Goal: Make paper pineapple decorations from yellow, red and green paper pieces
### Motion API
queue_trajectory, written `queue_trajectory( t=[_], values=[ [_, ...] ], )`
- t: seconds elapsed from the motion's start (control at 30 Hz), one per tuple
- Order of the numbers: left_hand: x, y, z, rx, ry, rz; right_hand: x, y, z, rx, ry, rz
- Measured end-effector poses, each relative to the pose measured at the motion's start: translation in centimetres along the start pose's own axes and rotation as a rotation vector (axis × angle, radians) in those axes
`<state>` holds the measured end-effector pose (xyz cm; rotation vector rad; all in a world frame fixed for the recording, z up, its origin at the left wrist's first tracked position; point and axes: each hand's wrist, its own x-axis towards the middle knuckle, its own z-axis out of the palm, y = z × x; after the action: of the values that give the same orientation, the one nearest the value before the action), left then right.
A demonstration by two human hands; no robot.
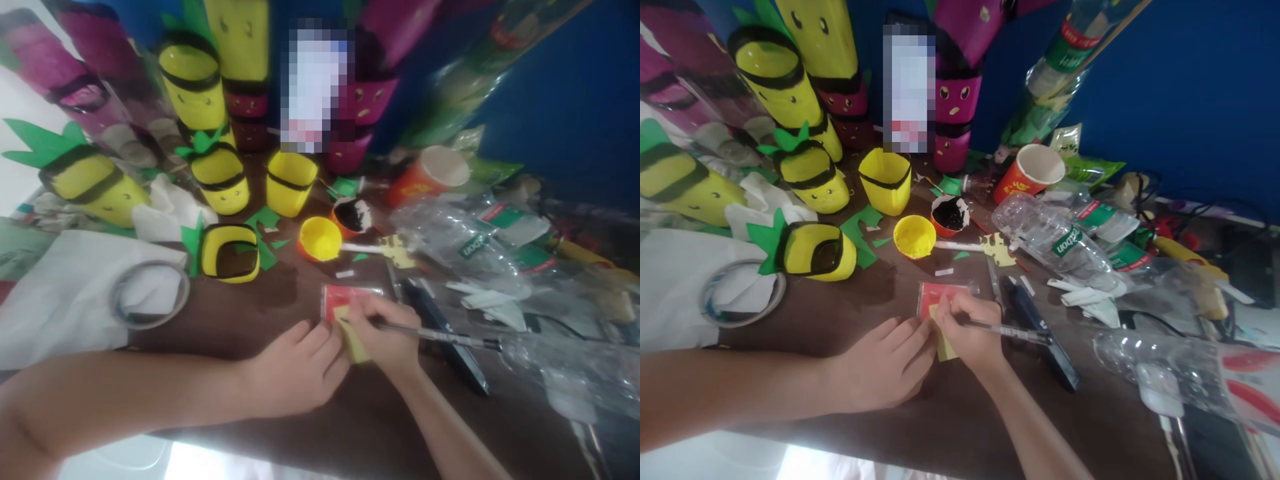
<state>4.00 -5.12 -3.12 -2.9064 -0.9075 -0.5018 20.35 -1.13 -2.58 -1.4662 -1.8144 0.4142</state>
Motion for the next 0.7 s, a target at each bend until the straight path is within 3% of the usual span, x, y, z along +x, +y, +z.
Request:
queue_trajectory(
  t=[0.43, 0.6, 0.7],
  values=[
    [0.06, 0.04, 0.06, 0.008, 0.015, 0.004, 0.04, -0.34, 0.14, -0.044, 0.013, 0.048],
    [0.02, 0.0, -0.1, 0.006, 0.011, -0.003, -0.11, 0.1, -0.16, -0.009, 0.141, 0.044],
    [0.0, -0.03, -0.18, -0.001, 0.008, -0.001, -0.16, 0.39, -0.29, -0.012, 0.142, 0.021]
  ],
)
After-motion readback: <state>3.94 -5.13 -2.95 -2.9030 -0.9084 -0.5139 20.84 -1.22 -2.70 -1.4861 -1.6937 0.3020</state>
